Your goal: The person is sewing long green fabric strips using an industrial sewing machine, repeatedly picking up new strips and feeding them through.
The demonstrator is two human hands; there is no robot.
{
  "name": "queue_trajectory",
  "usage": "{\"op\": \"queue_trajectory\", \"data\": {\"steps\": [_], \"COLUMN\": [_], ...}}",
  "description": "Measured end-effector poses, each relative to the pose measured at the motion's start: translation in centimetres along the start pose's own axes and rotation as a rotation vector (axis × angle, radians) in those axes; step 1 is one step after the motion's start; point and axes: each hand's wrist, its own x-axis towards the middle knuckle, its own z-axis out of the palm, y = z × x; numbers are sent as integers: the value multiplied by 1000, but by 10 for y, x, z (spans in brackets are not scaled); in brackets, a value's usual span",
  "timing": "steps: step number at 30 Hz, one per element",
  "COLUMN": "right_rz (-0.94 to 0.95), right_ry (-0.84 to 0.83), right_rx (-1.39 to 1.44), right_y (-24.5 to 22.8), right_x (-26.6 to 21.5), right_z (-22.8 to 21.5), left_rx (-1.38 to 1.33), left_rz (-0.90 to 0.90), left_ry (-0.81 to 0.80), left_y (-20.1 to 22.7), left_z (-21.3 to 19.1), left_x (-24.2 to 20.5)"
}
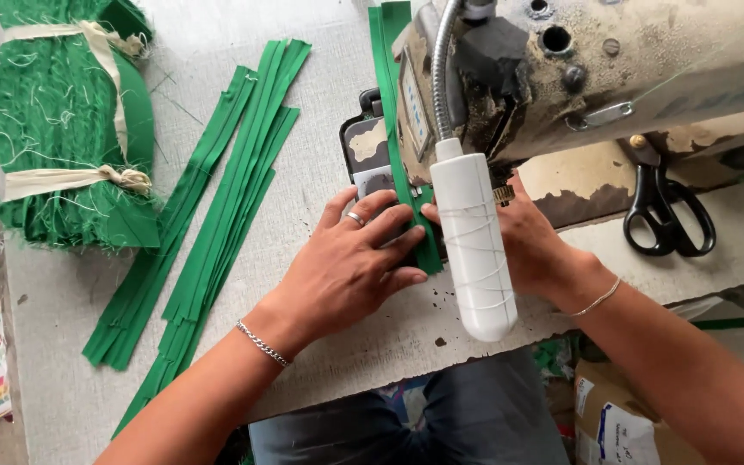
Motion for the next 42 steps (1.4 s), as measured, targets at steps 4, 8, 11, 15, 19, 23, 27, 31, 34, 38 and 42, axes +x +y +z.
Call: {"op": "queue_trajectory", "data": {"steps": [4, 8, 11, 15, 19, 23, 27, 31, 34, 38, 42], "right_rz": [-11, -38, -3, 2, -56, -135, -83, -125, -105, -56, 152], "right_ry": [15, -129, -165, -176, -248, -207, -146, -90, -62, 8, 304], "right_rx": [64, -222, -165, -124, -274, -385, -255, -295, -230, -3, 46], "right_y": [7, 19, 20, 20, 28, 26, 24, 15, 24, 7, 23], "right_x": [-7, -18, -19, -19, -18, -10, -7, -9, -2, 17, -41], "right_z": [10, 19, 20, 18, 21, 22, 17, 15, 12, -20, -64], "left_rx": [-16, 17, 46, 56, 90, 125, 82, 103, 130, 164, 120], "left_rz": [-14, 25, 20, 13, 1, 14, 10, 7, 8, 4, -21], "left_ry": [-19, -68, -83, -113, -113, -70, -67, -97, -68, -50, -68], "left_y": [4, 6, 9, 12, 5, 2, 0, 2, -5, -9, -5], "left_z": [0, -15, -17, -20, -19, -22, -19, -17, -16, -11, -8], "left_x": [0, 4, 1, -2, 3, 8, 8, 3, 8, 5, 2]}}
